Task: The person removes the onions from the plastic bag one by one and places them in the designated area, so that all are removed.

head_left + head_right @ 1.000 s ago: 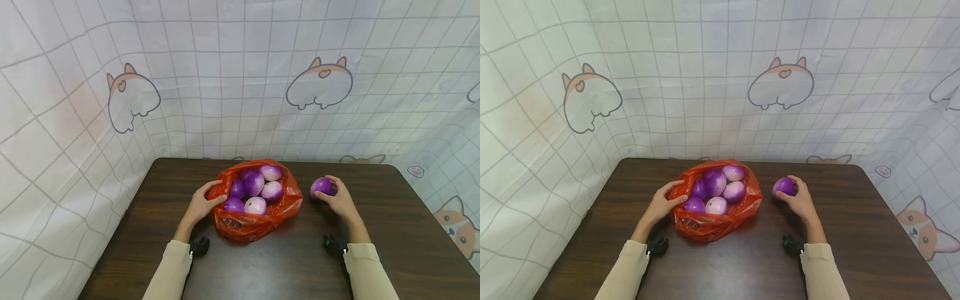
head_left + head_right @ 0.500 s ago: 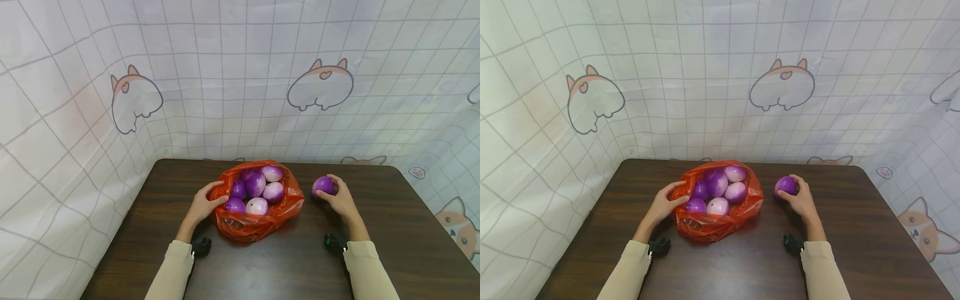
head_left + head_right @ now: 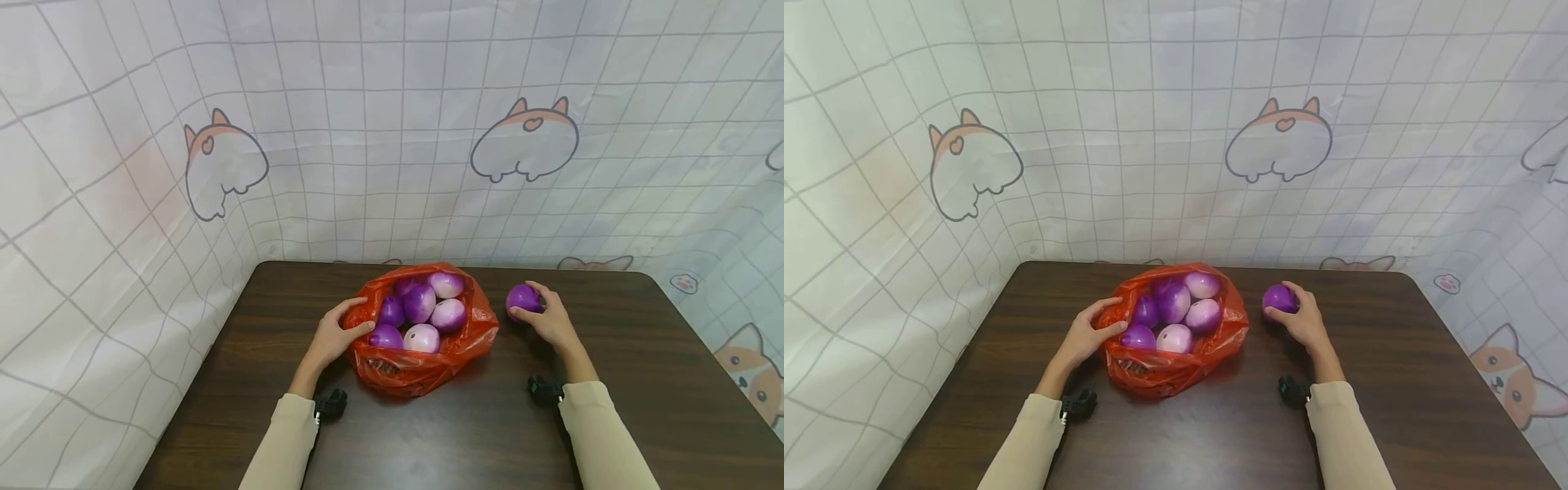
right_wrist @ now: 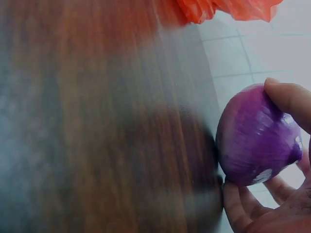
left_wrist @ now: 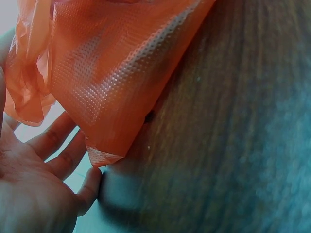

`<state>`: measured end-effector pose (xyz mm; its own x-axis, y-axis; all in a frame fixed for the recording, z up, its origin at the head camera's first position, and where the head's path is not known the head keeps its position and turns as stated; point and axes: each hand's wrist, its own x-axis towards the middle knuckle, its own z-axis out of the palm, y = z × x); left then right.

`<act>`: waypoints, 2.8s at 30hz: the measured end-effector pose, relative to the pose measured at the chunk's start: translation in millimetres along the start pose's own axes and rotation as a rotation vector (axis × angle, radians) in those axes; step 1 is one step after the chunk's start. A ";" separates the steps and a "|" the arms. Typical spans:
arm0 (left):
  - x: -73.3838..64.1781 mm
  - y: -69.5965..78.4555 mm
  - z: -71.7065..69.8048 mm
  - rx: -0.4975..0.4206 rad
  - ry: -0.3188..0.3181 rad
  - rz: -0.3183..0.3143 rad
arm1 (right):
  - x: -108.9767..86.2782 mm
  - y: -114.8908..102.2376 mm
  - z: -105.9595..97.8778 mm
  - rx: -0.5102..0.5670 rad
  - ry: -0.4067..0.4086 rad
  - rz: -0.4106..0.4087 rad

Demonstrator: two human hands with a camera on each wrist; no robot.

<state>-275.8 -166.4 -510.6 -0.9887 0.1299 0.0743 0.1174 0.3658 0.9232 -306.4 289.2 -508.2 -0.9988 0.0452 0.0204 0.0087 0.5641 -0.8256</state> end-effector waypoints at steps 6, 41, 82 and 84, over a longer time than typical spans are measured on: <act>-0.6 1.0 0.6 0.001 0.001 0.001 | 5.9 3.1 1.1 0.031 0.010 -0.010; -5.3 10.7 -1.2 0.012 -0.028 -0.004 | 40.3 13.8 -7.4 0.140 -0.157 0.025; -1.5 -1.7 0.2 -0.010 0.005 0.023 | -6.8 -40.8 -13.2 0.631 0.448 0.038; -1.9 -1.9 0.0 -0.010 0.007 0.023 | -11.2 -55.2 -13.9 0.650 0.495 -0.031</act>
<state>-274.2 -167.3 -512.5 -0.9864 0.1320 0.0981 0.1393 0.3535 0.9250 -295.0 269.0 -455.0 -0.8597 0.4820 0.1693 -0.2001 -0.0128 -0.9797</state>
